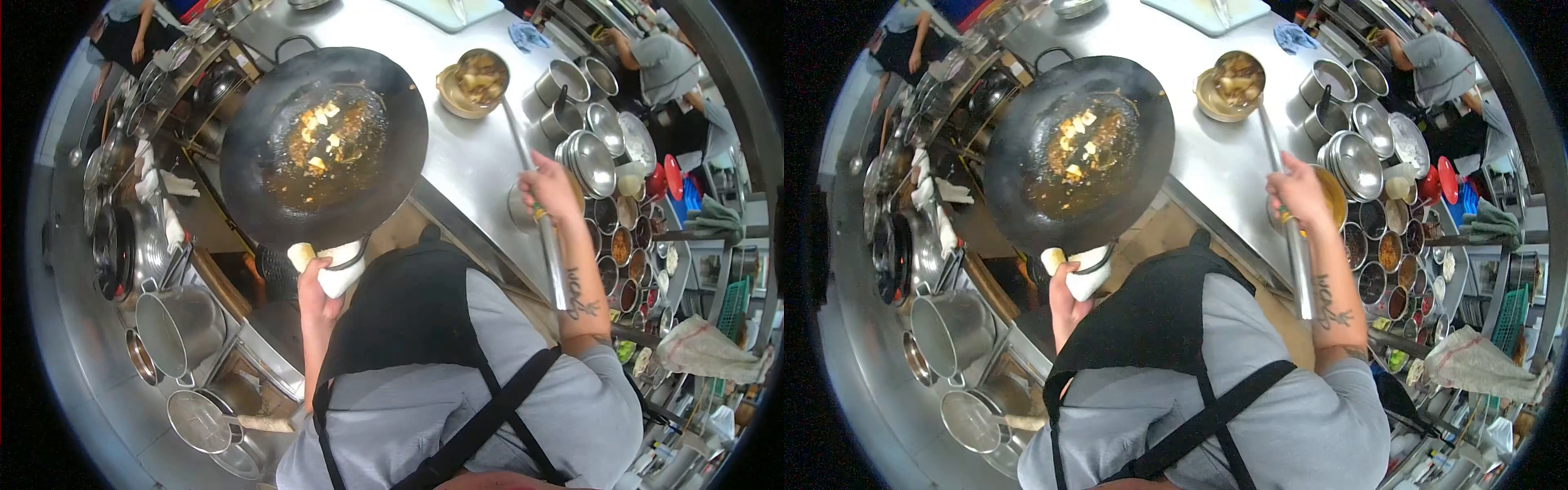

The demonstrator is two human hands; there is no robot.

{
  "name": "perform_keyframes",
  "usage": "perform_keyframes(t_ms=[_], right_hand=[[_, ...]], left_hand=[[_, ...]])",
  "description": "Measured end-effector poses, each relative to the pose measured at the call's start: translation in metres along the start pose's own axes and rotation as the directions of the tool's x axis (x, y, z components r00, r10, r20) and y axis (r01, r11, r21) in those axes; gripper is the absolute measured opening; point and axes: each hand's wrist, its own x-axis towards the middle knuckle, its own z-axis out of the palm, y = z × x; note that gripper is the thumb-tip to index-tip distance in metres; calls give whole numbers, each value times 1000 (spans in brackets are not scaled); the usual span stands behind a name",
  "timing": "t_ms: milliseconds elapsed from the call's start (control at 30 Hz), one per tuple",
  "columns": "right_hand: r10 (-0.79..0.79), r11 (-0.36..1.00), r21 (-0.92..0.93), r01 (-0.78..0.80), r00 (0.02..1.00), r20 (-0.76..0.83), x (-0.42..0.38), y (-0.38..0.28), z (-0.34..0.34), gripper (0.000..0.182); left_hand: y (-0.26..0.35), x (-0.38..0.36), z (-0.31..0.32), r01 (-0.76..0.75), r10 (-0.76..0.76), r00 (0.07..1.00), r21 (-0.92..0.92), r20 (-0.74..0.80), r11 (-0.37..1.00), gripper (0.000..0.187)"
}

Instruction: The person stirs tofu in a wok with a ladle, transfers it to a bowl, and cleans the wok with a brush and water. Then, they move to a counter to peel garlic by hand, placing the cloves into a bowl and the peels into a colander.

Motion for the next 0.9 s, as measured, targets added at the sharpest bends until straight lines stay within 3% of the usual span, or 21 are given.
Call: perform_keyframes(t_ms=[133,233,300,367,400,600,700,800,900], right_hand=[[26,997,-78,-26,1000,-5,13,50,5,71],[56,980,-194,-49,998,33,-3,78,-1,67],[-278,838,-498,224,960,-36,-3,107,4,64],[-290,779,-598,188,954,-78,-12,117,14,64],[-376,758,-603,250,922,-89,-8,136,20,65],[-392,826,-523,210,881,-265,-4,150,55,63],[-253,835,-547,54,921,-296,-4,138,54,60],[-400,805,-576,144,848,-347,-10,143,62,59],[-387,857,-480,188,850,-358,-28,129,55,60]], left_hand=[[3,4,28,-2,3,999,39,-37,999,35],[14,15,15,126,-123,988,22,-96,992,36],[17,18,28,92,-85,992,70,-96,993,37],[21,24,35,71,-61,994,114,-86,991,37],[25,28,34,67,-56,996,137,-76,988,37],[51,60,28,83,-77,996,258,-32,963,37],[60,73,28,97,-84,995,312,-56,945,37],[70,85,33,122,-112,993,331,-49,936,37],[74,94,38,122,-116,993,360,-38,925,37]])
